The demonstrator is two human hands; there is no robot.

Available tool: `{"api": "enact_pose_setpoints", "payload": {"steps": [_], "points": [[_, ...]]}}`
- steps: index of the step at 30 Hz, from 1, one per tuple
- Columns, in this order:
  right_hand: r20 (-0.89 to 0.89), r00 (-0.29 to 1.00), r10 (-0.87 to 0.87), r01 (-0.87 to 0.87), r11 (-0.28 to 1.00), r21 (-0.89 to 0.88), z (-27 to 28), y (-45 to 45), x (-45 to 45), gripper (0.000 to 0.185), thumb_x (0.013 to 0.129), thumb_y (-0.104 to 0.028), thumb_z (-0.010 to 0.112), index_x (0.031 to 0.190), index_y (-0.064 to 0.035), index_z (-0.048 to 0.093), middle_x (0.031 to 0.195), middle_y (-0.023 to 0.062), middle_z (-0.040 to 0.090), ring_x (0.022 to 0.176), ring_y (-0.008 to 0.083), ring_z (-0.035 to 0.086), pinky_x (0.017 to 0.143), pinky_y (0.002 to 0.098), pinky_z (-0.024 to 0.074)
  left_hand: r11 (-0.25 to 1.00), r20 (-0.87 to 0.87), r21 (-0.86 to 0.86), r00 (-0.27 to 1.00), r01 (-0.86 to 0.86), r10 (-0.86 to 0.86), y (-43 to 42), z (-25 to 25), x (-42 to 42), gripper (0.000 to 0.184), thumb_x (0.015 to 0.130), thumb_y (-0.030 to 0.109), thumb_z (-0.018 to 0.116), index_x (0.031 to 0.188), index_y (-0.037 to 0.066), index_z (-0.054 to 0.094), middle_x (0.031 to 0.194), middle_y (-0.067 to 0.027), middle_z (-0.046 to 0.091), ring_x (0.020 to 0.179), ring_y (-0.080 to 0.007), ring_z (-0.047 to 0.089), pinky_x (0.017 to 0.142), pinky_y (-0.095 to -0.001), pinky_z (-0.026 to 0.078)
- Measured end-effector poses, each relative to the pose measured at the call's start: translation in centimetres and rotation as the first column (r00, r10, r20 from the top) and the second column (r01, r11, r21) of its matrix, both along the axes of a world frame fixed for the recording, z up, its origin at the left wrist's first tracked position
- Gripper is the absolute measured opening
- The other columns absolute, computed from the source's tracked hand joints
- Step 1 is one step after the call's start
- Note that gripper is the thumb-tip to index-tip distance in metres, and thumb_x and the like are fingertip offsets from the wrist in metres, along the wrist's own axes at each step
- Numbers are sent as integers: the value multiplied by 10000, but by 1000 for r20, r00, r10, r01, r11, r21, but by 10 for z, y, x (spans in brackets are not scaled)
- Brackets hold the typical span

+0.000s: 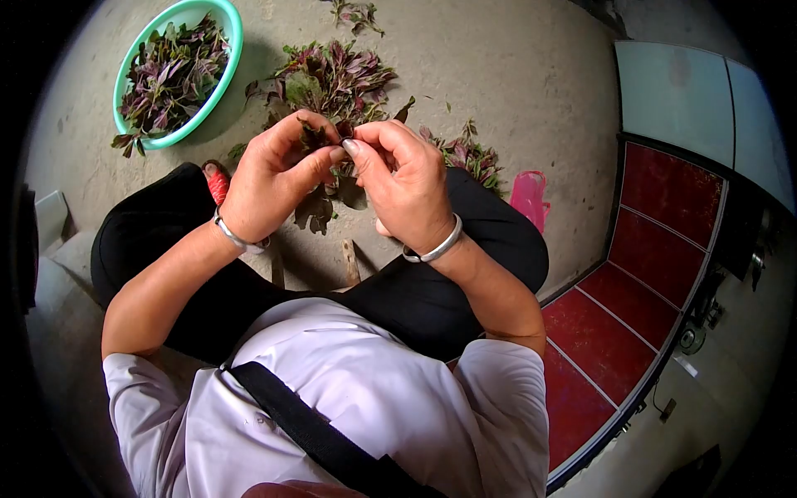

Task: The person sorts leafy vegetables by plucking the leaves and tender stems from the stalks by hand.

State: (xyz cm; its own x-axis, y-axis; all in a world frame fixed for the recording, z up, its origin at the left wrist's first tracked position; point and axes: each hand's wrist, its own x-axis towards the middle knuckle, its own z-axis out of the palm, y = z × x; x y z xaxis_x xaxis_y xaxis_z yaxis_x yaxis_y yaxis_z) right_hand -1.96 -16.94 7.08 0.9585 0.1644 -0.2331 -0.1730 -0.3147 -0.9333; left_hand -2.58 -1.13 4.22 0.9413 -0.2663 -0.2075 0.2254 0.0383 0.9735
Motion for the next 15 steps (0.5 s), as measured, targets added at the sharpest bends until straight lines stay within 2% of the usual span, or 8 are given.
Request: {"api": "enact_pose_setpoints", "payload": {"steps": [3,6,9,12,15], "points": [[22,1000,16,-15,1000,-20,0,0,0,73,824,-46,551,843,23,566,682,25,548,541,56,513,476,197,412,991,-78,-136,997,-6,-5,0,-1,2,109,831,56,557,923,16,513,830,4,531,706,-47,514,625,-183,446],[-92,996,-8,15,997,74,1,-2,1,72,829,-49,548,848,18,565,688,16,552,546,47,515,479,190,416,947,-223,-315,975,-60,-13,1,-5,3,108,824,67,569,917,35,525,831,12,541,703,-58,522,659,-197,443],[-109,994,19,-13,998,64,2,-4,3,72,834,-53,542,864,9,561,702,6,555,558,39,516,487,180,422,926,-353,-372,932,-57,-84,7,1,7,98,823,97,574,905,64,531,839,12,548,711,-75,540,664,-198,432],[-131,991,20,-1,990,144,3,-5,4,80,834,-53,540,882,11,546,721,18,563,571,42,516,506,176,428,887,-431,-440,900,-138,-74,8,3,7,91,825,129,574,895,86,536,835,5,557,702,-88,551,641,-193,416],[-195,980,46,-5,978,208,2,-7,6,91,843,-67,523,894,8,534,745,33,574,576,50,514,521,178,429,898,-494,-403,868,-178,-50,10,0,9,84,831,138,563,895,90,538,822,-1,563,685,-90,549,619,-191,405]]}}
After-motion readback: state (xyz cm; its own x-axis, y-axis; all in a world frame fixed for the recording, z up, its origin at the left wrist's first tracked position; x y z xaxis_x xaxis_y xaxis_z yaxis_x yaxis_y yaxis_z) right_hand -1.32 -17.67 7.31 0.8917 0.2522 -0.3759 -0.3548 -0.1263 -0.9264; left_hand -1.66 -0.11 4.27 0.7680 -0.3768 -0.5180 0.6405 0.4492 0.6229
